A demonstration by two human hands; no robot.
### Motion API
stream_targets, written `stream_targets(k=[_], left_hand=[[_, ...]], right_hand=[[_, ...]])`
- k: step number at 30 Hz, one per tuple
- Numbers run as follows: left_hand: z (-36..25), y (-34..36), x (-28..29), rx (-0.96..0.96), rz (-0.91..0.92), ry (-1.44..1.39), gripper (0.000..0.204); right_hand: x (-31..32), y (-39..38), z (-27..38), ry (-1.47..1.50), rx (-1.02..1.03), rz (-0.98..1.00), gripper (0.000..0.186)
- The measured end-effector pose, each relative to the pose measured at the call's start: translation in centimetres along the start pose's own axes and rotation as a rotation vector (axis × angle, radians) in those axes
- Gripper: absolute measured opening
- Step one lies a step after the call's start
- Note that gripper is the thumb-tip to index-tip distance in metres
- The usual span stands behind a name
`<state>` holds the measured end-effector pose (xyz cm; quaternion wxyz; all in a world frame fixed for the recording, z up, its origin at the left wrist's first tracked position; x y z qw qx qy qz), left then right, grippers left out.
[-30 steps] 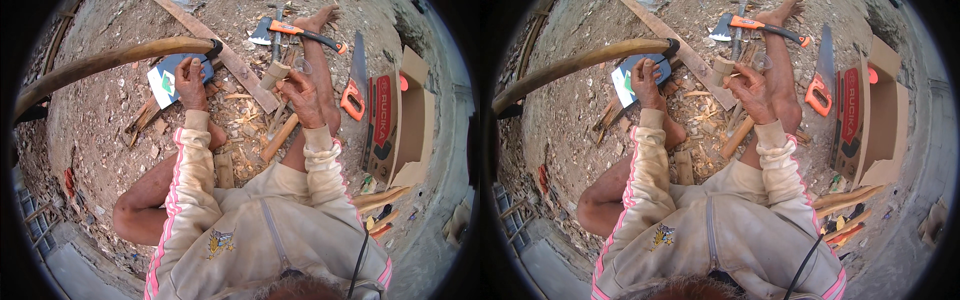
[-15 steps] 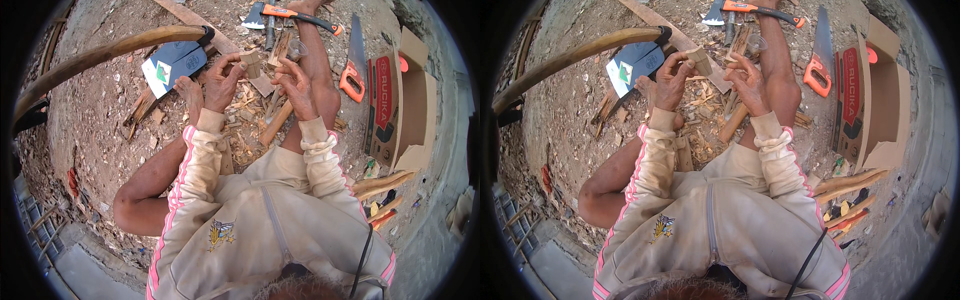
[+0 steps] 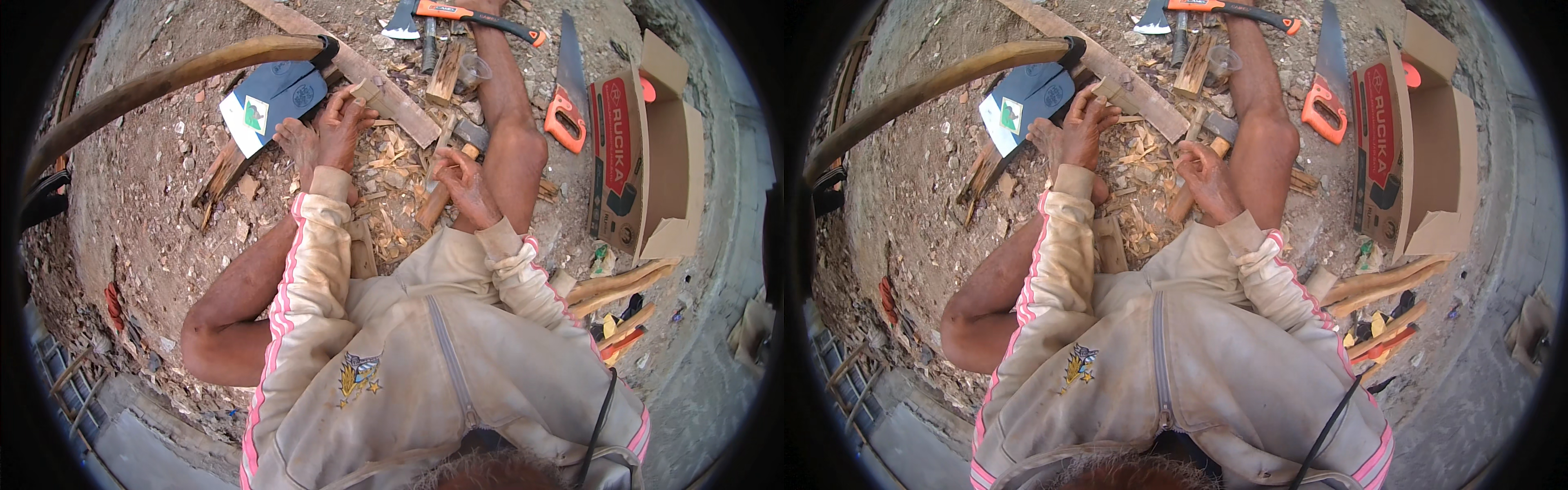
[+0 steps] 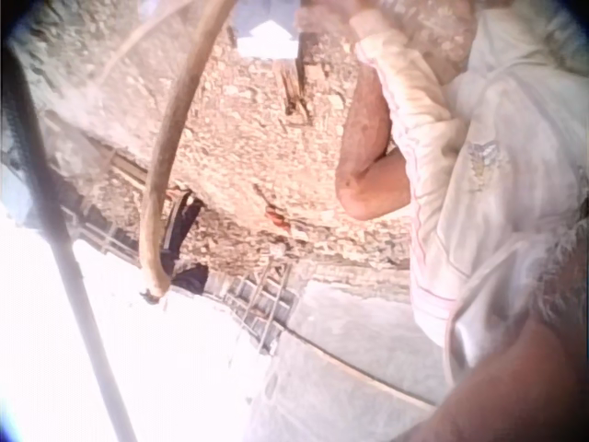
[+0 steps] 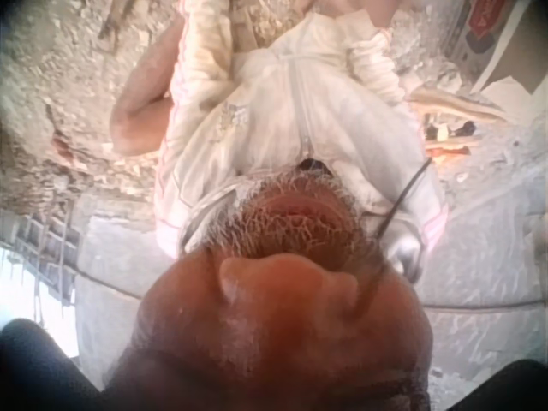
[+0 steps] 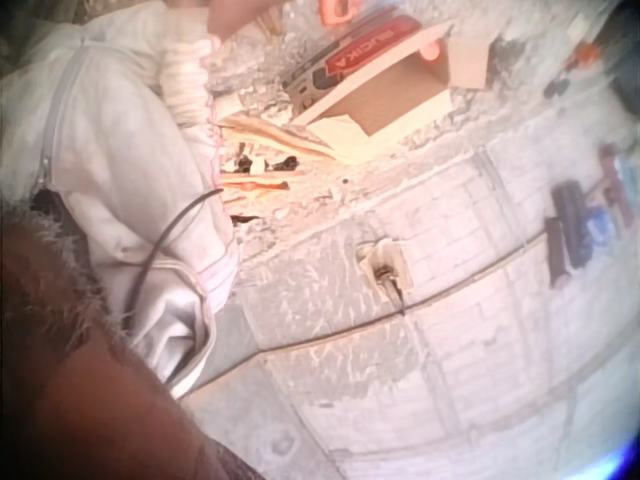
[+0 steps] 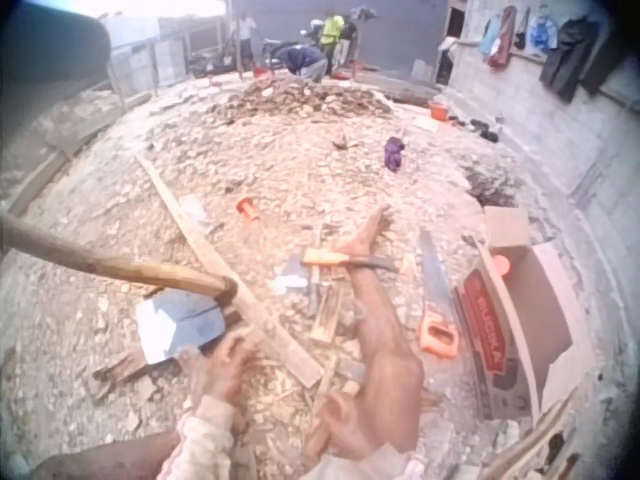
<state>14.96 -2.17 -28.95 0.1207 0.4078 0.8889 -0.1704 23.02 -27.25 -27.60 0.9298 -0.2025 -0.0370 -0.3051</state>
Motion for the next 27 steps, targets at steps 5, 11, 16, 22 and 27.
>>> stream_targets(k=[5,11,16,22,27], left_hand=[[0.5,0.4,-0.5,-0.011,0.024,0.109,0.035],[0.8,0.4,-1.2,0.071,-0.025,-0.141,0.037],[0.4,-0.5,0.1,0.058,-0.090,-0.168,0.036],[1.1,-1.0,1.0,0.115,0.000,0.153,0.035],[2.4,-1.8,-0.4,-0.218,0.146,0.671,0.039]], right_hand=[[0.6,0.2,0.2,-0.517,-0.037,0.013,0.051],[-2.1,3.8,-0.5,-0.709,-0.191,-0.177,0.048],[-1.1,2.9,-1.0,-0.625,-0.007,-0.439,0.048],[3.0,0.4,4.0,-0.003,-0.016,-0.296,0.049],[3.2,0.6,5.8,1.111,-0.090,0.108,0.041]])
Point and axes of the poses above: each hand's wrist, its own y-axis towards the middle knuckle, its own x-axis out of the back of the hand, z = x × y, the point moved 1 cm from there along y, towards the middle knuckle, and after that the axes turned 4 degrees about z, right-handed, at the moved point
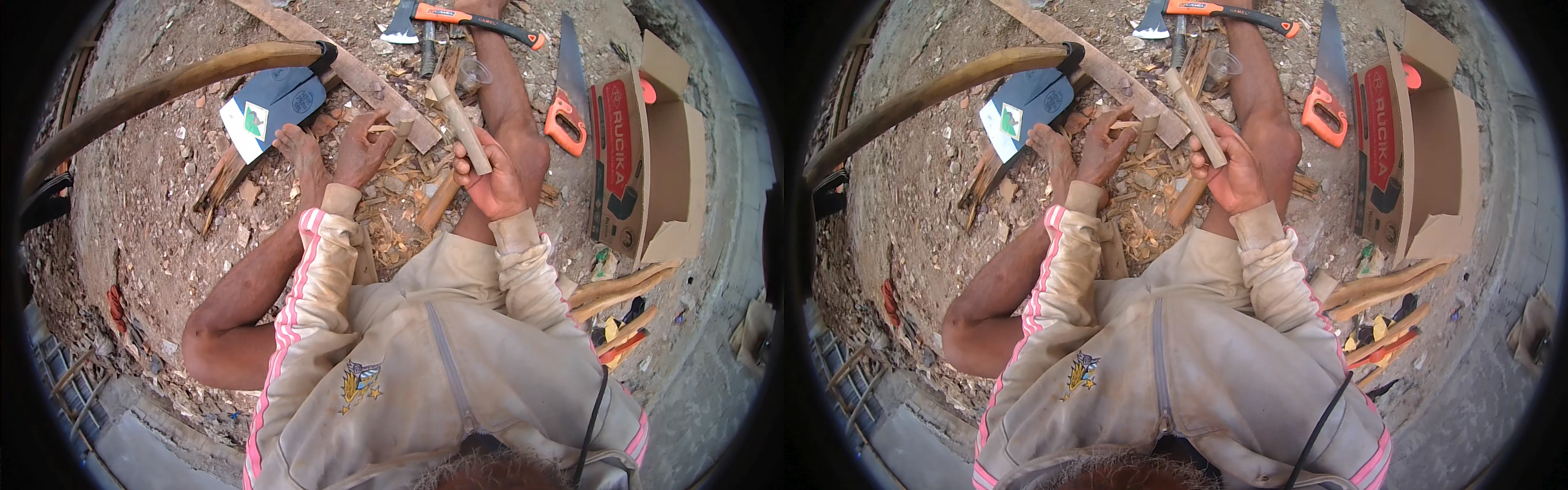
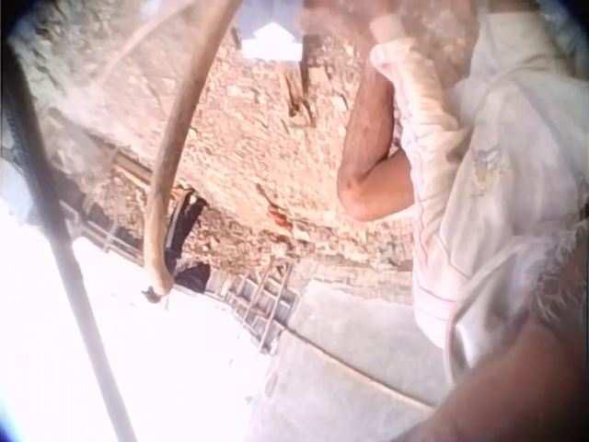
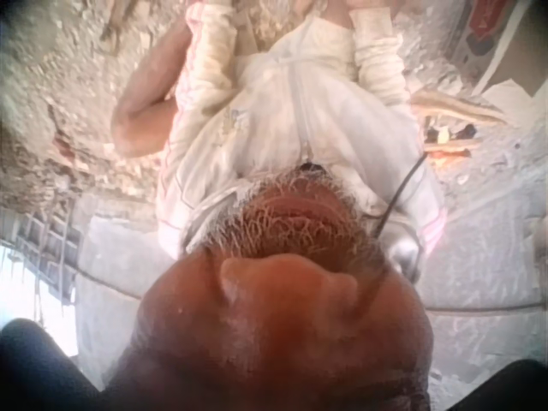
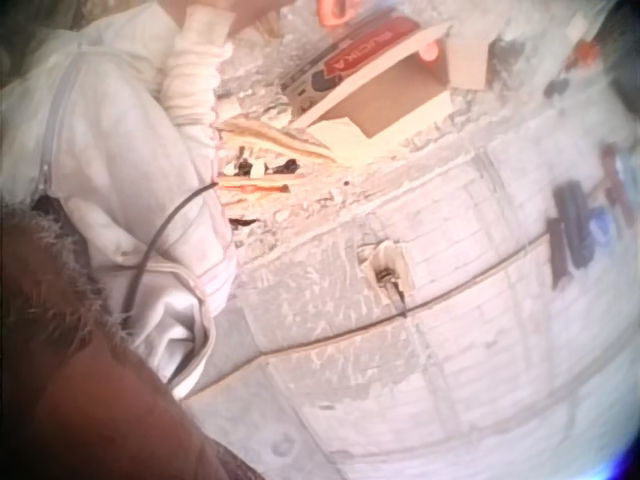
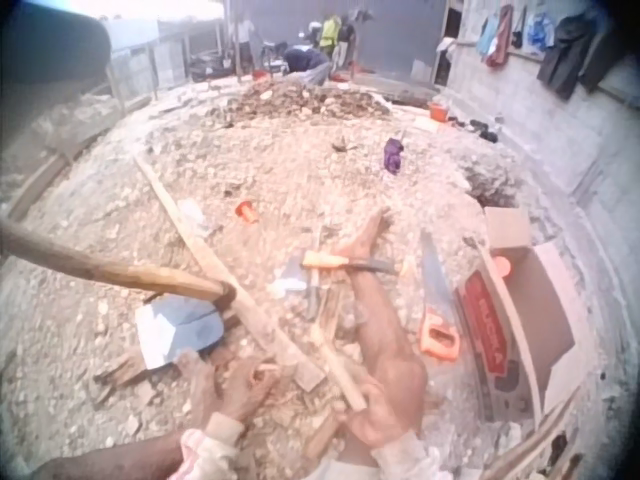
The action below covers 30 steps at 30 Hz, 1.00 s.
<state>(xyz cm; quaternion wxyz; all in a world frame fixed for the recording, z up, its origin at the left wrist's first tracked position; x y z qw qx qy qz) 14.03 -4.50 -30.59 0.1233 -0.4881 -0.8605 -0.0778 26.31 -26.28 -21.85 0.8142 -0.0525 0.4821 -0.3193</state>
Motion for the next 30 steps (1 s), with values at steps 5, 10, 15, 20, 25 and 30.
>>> stream_targets(k=[5,10,15,20,25,30], left_hand=[[-7.8,0.5,-1.1,0.175,0.218,-0.472,0.038],[-9.7,0.4,-1.7,0.132,0.201,-0.876,0.043],[-10.5,0.2,-0.8,0.127,0.134,-0.792,0.041],[-8.3,0.5,0.6,0.164,0.097,-0.775,0.042],[-7.8,0.5,1.0,0.198,0.074,-0.853,0.042],[-6.9,0.5,1.2,0.205,0.076,-0.869,0.041]], right_hand=[[-0.3,0.1,-2.8,0.453,-0.090,0.323,0.033],[-0.9,0.5,-4.3,0.457,-0.149,0.444,0.037],[-1.0,0.2,-4.0,0.017,-0.179,0.140,0.034],[1.0,0.0,-3.9,-0.263,-0.146,-0.155,0.026],[3.0,-0.3,-3.9,-0.317,-0.174,-0.105,0.026],[3.1,-0.6,-4.1,-0.320,-0.177,-0.088,0.025]])
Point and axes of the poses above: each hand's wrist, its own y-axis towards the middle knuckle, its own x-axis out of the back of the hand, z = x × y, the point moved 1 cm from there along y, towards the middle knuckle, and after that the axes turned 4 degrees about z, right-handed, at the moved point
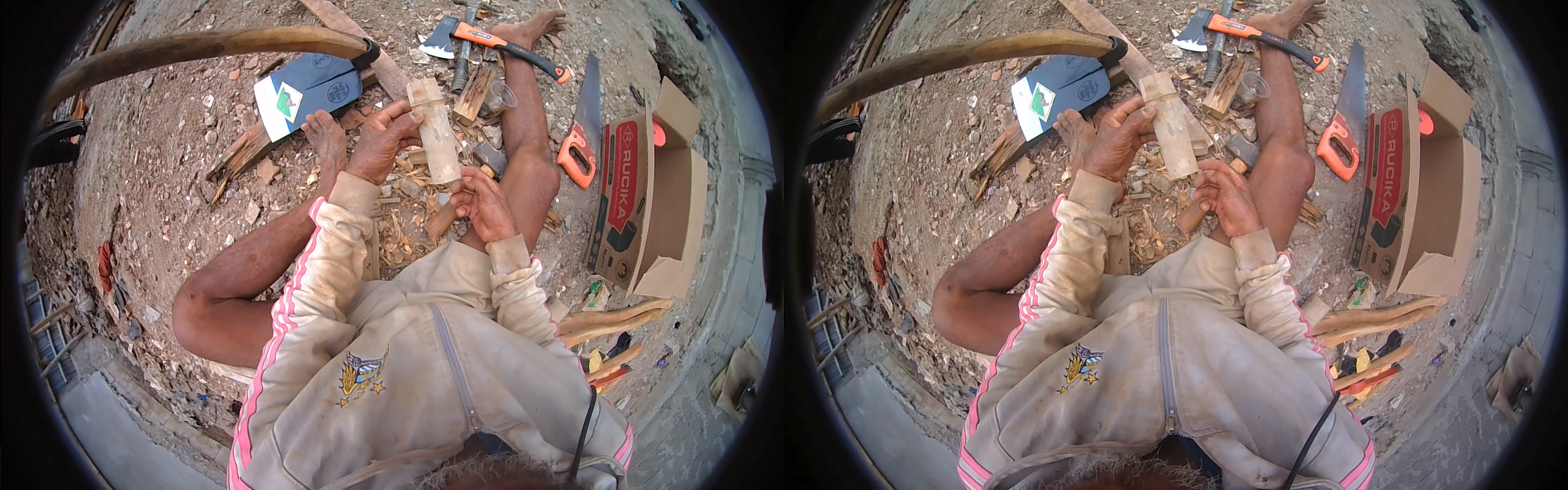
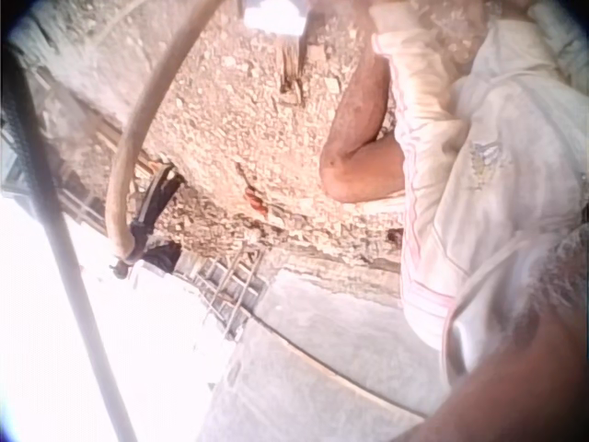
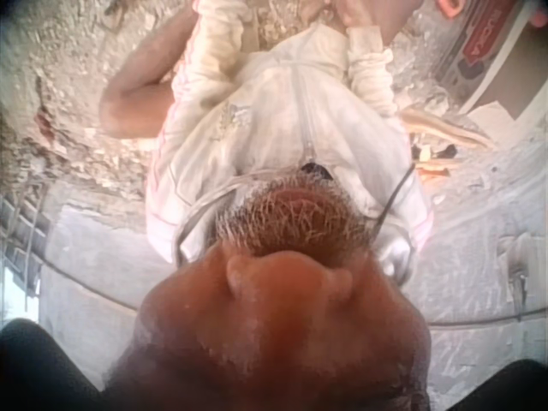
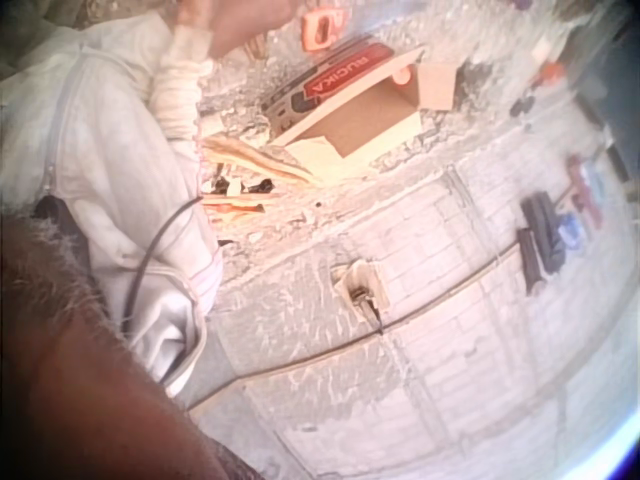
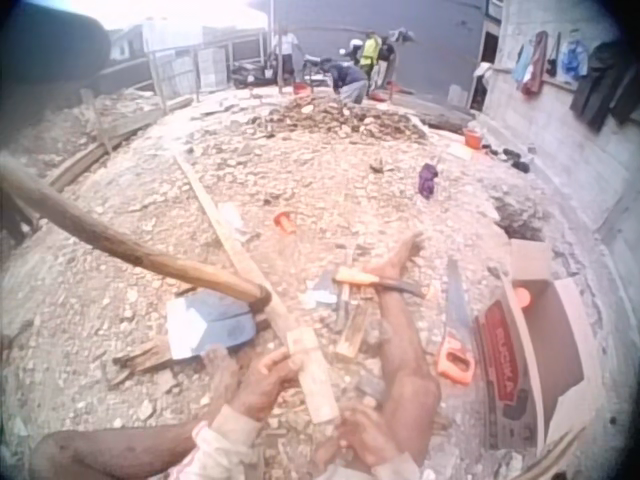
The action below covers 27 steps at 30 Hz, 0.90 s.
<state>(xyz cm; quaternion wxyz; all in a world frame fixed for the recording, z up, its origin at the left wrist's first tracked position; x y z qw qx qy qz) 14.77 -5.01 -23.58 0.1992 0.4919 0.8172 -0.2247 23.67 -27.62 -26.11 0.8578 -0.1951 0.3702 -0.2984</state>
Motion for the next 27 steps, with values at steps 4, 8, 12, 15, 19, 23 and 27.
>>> stream_targets(k=[4,8,12,15,19,23,27], left_hand=[[-0.3,-0.1,-0.5,0.012,-0.009,-0.001,0.040],[-0.2,-0.3,-0.2,0.022,-0.017,-0.004,0.039],[0.2,-0.1,0.4,0.026,-0.016,-0.011,0.040],[-0.1,-0.2,0.2,0.036,-0.028,-0.011,0.040],[-0.2,-1.1,2.3,0.177,-0.060,0.318,0.036],[0.8,-2.7,8.3,0.348,0.158,0.751,0.033],[2.2,-2.3,6.6,0.323,0.240,1.028,0.040]], right_hand=[[0.3,-0.1,-0.1,-0.004,0.003,0.004,0.025],[0.2,-0.1,0.0,-0.022,0.011,0.007,0.025],[0.3,-0.1,-0.1,-0.016,0.006,0.012,0.024],[0.3,-0.1,0.0,-0.034,-0.006,0.011,0.024],[0.6,-0.2,-0.8,-0.236,-0.047,0.015,0.023],[0.8,-0.4,-1.7,-0.363,-0.027,0.017,0.022],[0.9,-0.8,-0.6,-0.353,0.032,-0.044,0.022]])
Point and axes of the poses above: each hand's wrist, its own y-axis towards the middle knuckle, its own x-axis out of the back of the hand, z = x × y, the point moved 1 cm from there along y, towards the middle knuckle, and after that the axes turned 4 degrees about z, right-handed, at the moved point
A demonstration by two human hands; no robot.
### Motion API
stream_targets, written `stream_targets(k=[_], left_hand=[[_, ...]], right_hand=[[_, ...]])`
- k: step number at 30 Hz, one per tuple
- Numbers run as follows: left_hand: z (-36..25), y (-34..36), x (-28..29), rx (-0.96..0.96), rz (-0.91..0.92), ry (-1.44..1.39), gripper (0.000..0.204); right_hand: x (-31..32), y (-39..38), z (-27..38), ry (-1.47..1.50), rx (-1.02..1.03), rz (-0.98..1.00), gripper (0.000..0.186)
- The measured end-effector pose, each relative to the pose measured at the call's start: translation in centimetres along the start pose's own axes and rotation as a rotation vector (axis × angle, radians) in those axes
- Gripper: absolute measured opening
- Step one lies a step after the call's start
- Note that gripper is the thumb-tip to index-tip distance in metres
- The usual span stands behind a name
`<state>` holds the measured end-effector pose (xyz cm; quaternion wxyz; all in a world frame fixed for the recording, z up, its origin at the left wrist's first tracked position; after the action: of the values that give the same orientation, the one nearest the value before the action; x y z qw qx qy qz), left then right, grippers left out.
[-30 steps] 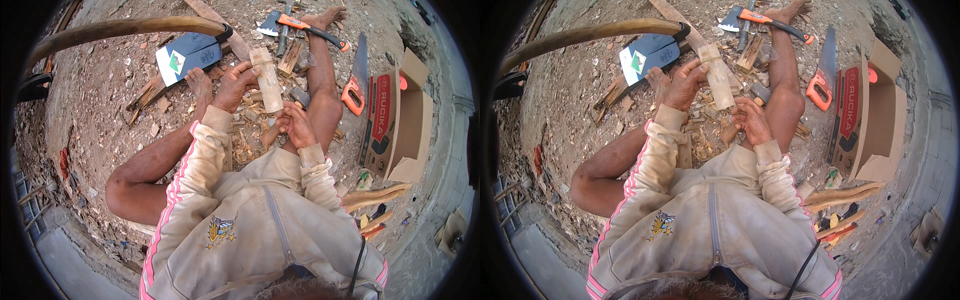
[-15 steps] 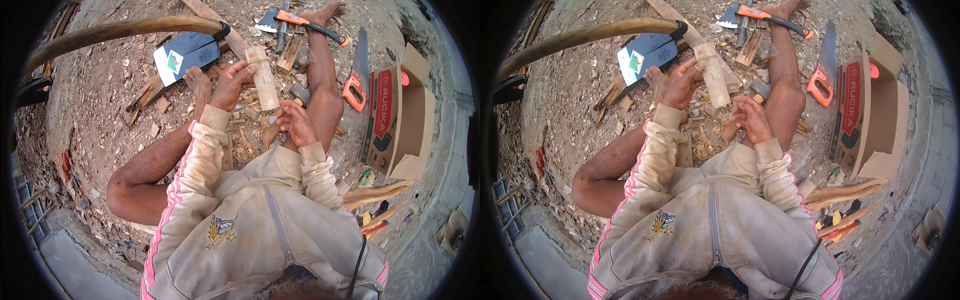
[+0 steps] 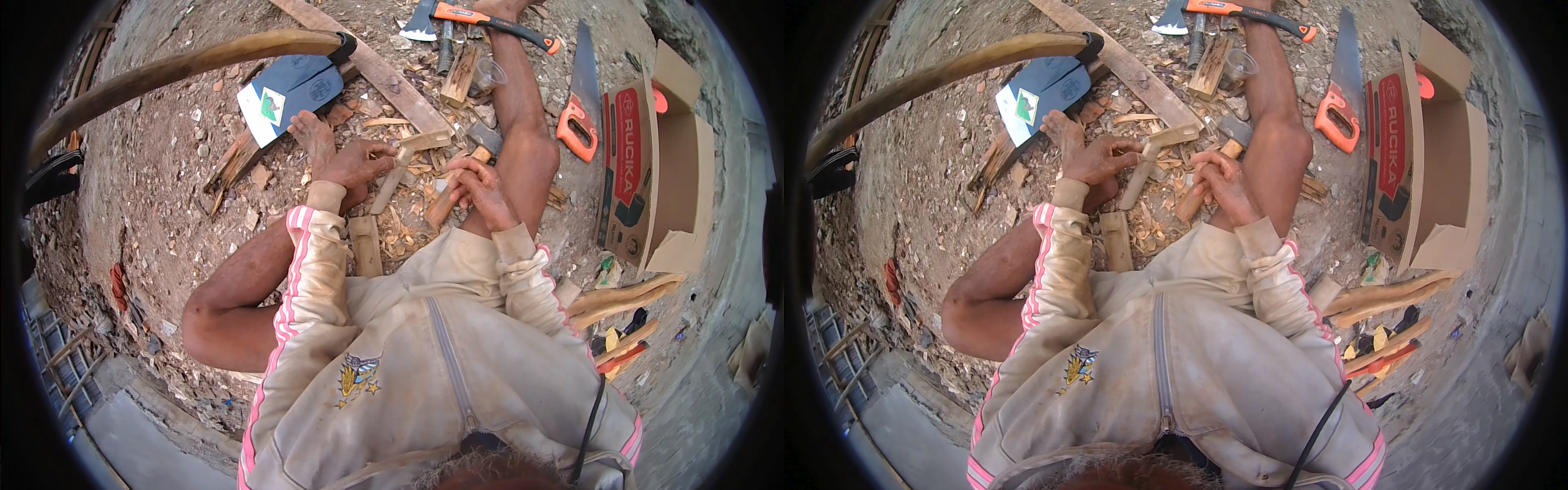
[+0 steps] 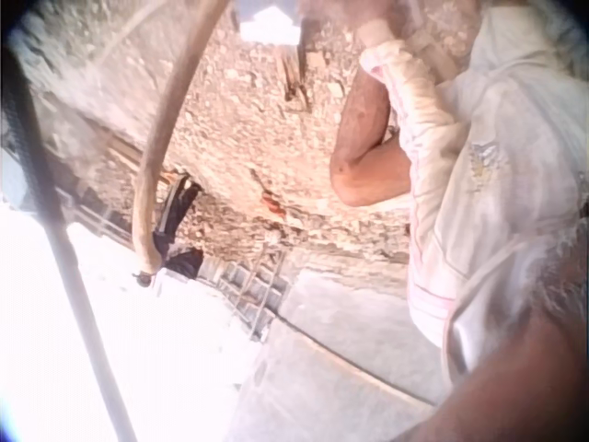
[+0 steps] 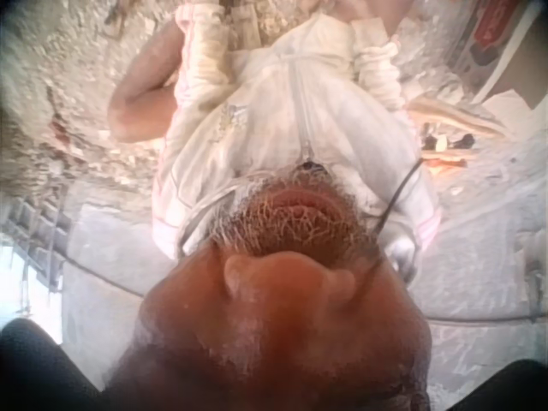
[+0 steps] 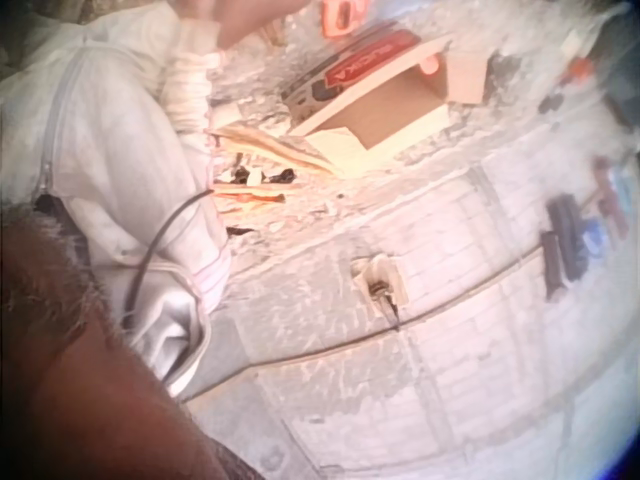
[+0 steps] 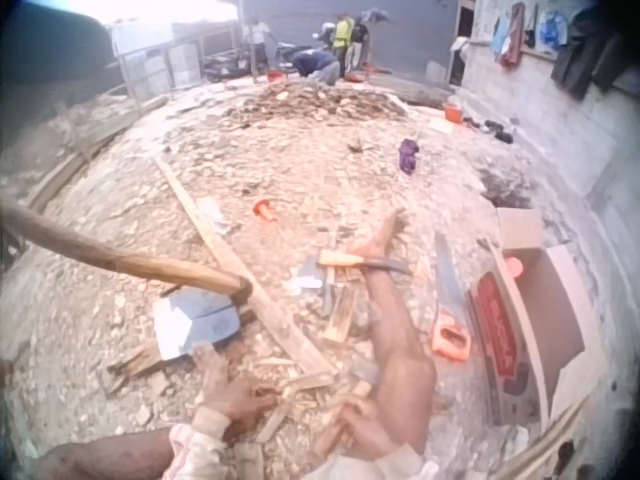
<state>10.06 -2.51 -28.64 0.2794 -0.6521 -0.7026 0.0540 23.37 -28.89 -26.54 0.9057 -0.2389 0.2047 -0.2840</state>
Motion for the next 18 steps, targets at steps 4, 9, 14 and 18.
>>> stream_targets(k=[4,9,14,18], left_hand=[[-4.9,3.0,-4.0,-0.101,-0.314,0.409,0.060],[-5.3,6.3,-7.4,-0.116,-0.391,0.723,0.065],[-4.2,6.9,-4.8,-0.252,-0.546,0.297,0.038],[-6.1,5.4,-0.5,-0.353,-0.497,-0.630,0.041]], right_hand=[[1.1,-0.8,2.3,-0.058,0.073,-0.037,0.023],[3.3,-0.5,4.3,-0.167,0.140,-0.094,0.025],[6.8,3.1,10.1,-0.548,0.299,-0.159,0.028],[11.8,11.8,14.6,-1.067,0.732,-0.476,0.040]])
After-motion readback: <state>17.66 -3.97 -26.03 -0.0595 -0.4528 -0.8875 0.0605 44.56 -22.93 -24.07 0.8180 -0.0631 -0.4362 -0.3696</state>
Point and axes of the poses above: each hand's wrist, its own y-axis towards the middle knuckle, its own x-axis out of the back of the hand, z = x × y, the point moved 1 cm from there along y, towards the middle knuckle, and after that the axes turned 4 degrees about z, right-handed, at the moved point
